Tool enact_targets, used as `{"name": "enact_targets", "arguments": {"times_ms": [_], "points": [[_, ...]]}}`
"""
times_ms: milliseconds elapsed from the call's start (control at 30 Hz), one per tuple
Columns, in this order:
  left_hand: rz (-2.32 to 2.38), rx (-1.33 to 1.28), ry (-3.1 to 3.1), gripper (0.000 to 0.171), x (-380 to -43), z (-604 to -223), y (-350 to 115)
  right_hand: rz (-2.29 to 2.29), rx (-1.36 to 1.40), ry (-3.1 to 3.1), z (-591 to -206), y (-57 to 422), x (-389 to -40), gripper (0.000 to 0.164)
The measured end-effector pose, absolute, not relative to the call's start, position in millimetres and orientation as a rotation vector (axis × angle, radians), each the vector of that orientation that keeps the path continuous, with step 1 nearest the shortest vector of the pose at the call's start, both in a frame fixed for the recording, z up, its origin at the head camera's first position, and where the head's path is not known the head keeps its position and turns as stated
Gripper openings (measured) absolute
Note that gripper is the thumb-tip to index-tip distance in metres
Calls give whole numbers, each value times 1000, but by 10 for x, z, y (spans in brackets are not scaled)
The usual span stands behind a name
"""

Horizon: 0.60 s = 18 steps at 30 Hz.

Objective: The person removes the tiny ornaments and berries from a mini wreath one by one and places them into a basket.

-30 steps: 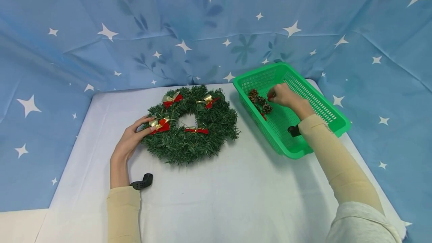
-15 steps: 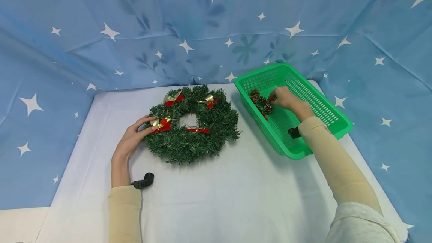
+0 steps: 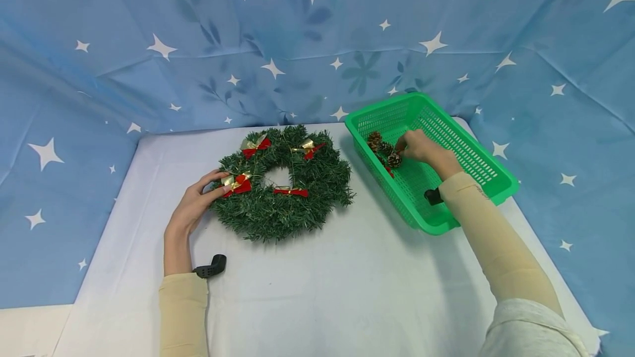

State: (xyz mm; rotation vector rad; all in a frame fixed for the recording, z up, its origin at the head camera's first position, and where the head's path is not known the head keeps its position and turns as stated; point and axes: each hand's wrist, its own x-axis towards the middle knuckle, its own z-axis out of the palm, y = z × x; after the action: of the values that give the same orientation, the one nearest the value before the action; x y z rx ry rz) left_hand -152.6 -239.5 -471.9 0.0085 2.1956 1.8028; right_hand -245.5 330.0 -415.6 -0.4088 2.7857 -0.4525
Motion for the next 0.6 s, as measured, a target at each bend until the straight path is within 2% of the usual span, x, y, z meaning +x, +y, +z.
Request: {"name": "enact_targets", "arguments": {"times_ms": [600], "points": [[1808, 3, 2186, 64, -1522, -4708, -2386, -493, -428, 2856, -4010, 3284, -2456, 25]]}}
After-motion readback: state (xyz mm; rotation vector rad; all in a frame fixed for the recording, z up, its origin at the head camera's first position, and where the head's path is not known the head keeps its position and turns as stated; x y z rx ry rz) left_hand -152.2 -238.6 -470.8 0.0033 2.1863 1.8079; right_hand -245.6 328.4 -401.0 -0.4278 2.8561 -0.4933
